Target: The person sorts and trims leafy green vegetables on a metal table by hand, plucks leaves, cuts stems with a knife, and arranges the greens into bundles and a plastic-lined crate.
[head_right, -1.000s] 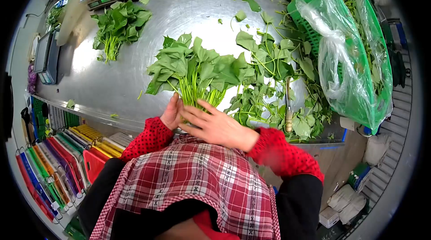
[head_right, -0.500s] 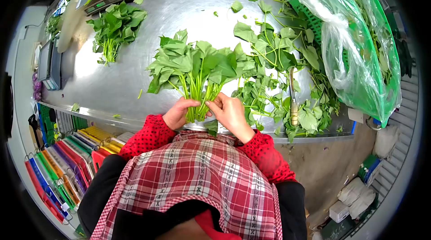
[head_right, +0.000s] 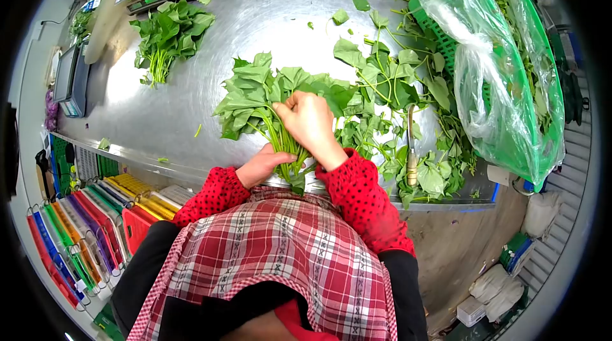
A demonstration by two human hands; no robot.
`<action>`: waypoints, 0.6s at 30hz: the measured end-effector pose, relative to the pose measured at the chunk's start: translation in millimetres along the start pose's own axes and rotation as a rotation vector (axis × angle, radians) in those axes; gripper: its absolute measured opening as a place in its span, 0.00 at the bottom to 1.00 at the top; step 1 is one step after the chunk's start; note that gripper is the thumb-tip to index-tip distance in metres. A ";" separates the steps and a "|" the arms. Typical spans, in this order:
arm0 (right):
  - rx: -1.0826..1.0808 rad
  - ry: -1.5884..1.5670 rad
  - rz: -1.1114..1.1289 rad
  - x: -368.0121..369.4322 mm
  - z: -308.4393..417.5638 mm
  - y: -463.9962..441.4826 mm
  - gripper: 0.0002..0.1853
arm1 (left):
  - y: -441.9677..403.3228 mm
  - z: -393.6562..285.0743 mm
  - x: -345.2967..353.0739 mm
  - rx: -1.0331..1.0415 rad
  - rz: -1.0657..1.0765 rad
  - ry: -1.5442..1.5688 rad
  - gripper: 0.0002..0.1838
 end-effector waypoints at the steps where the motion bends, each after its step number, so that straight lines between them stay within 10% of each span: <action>1: 0.060 -0.127 0.011 -1.6 -6.2 -5.0 0.15 | -0.8 -0.4 0.4 0.008 0.004 -0.028 0.22; 13: -0.046 -0.005 0.104 -10.4 -15.7 35.0 0.11 | 0.7 -3.9 6.8 0.044 0.041 0.128 0.20; 18: 0.255 -0.834 0.071 -16.5 -36.6 44.3 0.04 | 2.8 -14.5 12.9 0.030 0.045 0.268 0.20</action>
Point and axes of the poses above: each hand's wrist, its own y-axis away from the middle knuckle, its own x-axis out of the palm, z = x × y, the point moved 5 cm from there along -y, towards the middle knuckle, and after that the axes turned 10 degrees about -y, right-handed, at the moved point
